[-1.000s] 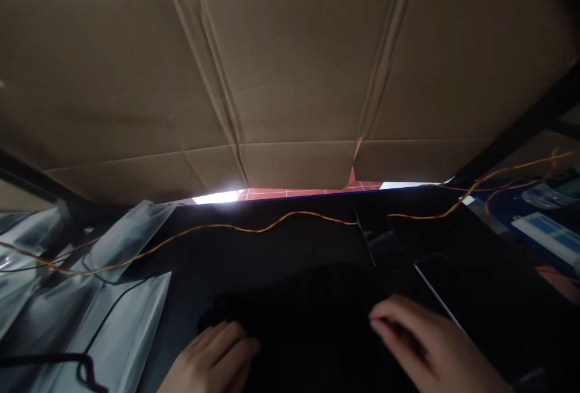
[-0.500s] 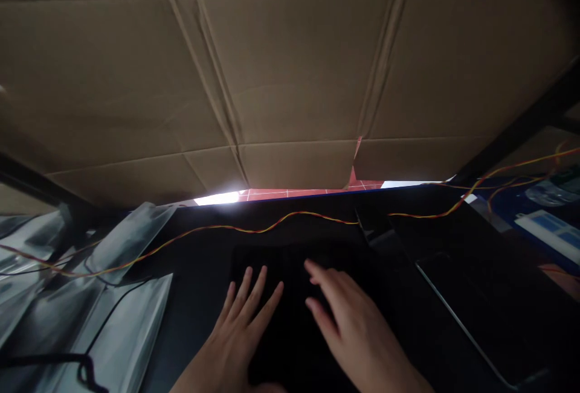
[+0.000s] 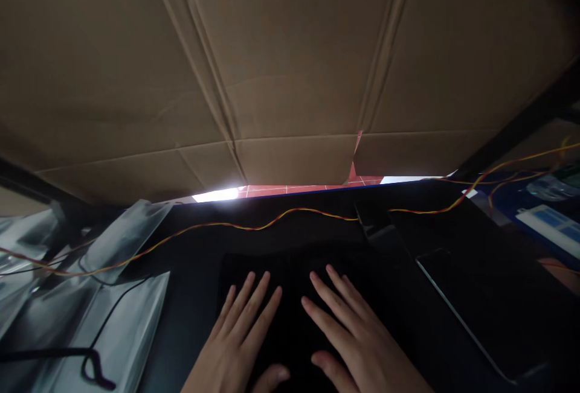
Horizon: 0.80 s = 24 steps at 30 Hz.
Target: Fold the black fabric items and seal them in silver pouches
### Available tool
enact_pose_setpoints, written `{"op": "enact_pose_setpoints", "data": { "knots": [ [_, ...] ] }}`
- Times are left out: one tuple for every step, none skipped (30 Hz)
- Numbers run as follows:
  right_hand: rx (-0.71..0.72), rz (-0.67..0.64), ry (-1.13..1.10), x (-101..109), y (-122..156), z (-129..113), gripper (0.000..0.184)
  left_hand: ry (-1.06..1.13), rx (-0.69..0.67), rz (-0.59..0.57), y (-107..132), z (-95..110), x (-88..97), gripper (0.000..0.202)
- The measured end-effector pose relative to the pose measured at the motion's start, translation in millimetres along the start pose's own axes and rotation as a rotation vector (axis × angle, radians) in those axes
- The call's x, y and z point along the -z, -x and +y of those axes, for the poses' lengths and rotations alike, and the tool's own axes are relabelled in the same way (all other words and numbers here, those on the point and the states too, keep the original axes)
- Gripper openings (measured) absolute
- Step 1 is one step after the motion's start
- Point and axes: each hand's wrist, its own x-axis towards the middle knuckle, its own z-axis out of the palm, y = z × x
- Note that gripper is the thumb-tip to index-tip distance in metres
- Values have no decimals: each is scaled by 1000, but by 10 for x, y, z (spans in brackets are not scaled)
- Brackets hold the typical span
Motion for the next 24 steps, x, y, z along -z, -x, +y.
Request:
{"op": "enact_pose_setpoints", "data": {
  "knots": [
    [-8,4,-3,-51,-29,-21,77,3,-2,3,-26,44,-21,86],
    [-25,-2,-12,-100,-51,-34,81,6,-4,8,-37,87,-57,89],
    [-46,-12,-24,-139,-66,-37,85,11,-3,11,-32,123,-102,94],
    [-66,-25,-37,-163,-75,-32,89,20,1,13,-17,149,-146,98],
    [-77,-30,-50,-168,-82,-19,90,35,8,10,4,162,-182,102],
    [-85,-26,-61,-151,-90,-1,87,64,13,0,23,159,-204,103],
    [-96,-6,-69,-115,-105,20,80,105,22,-13,34,142,-212,100],
    [-113,26,-72,-62,-130,44,70,151,42,-27,33,114,-208,95],
    [-132,60,-70,0,-168,70,58,195,72,-35,17,78,-199,88],
    [-153,91,-63,64,-218,99,50,229,108,-44,-11,37,-191,80],
    [-172,114,-53,120,-277,133,45,250,146,-53,-48,-6,-192,73],
    [-183,124,-43,163,-338,171,45,255,179,-58,-87,-49,-206,68],
    [-187,124,-35,189,-395,216,45,248,204,-61,-123,-89,-235,65],
    [-188,115,-32,196,-442,265,46,236,215,-59,-150,-128,-279,65],
    [-187,104,-33,189,-474,317,47,224,219,-56,-163,-164,-332,65],
    [-182,90,-38,172,-490,370,50,214,220,-55,-162,-197,-389,68],
    [-171,73,-46,151,-490,422,55,208,219,-57,-148,-228,-443,72],
    [-156,55,-56,134,-478,469,60,201,217,-60,-123,-256,-488,75],
    [-139,40,-68,124,-457,511,64,194,217,-65,-90,-282,-522,77],
    [-121,29,-79,125,-429,546,67,188,218,-68,-53,-307,-541,78],
    [-106,23,-90,135,-398,572,68,182,219,-72,-15,-331,-547,78],
    [-94,22,-99,153,-365,592,67,176,221,-74,23,-354,-541,77],
    [-87,25,-107,173,-331,605,65,171,222,-76,60,-378,-528,77],
    [-83,35,-110,191,-294,614,62,168,222,-76,96,-401,-510,77]
  ]
}}
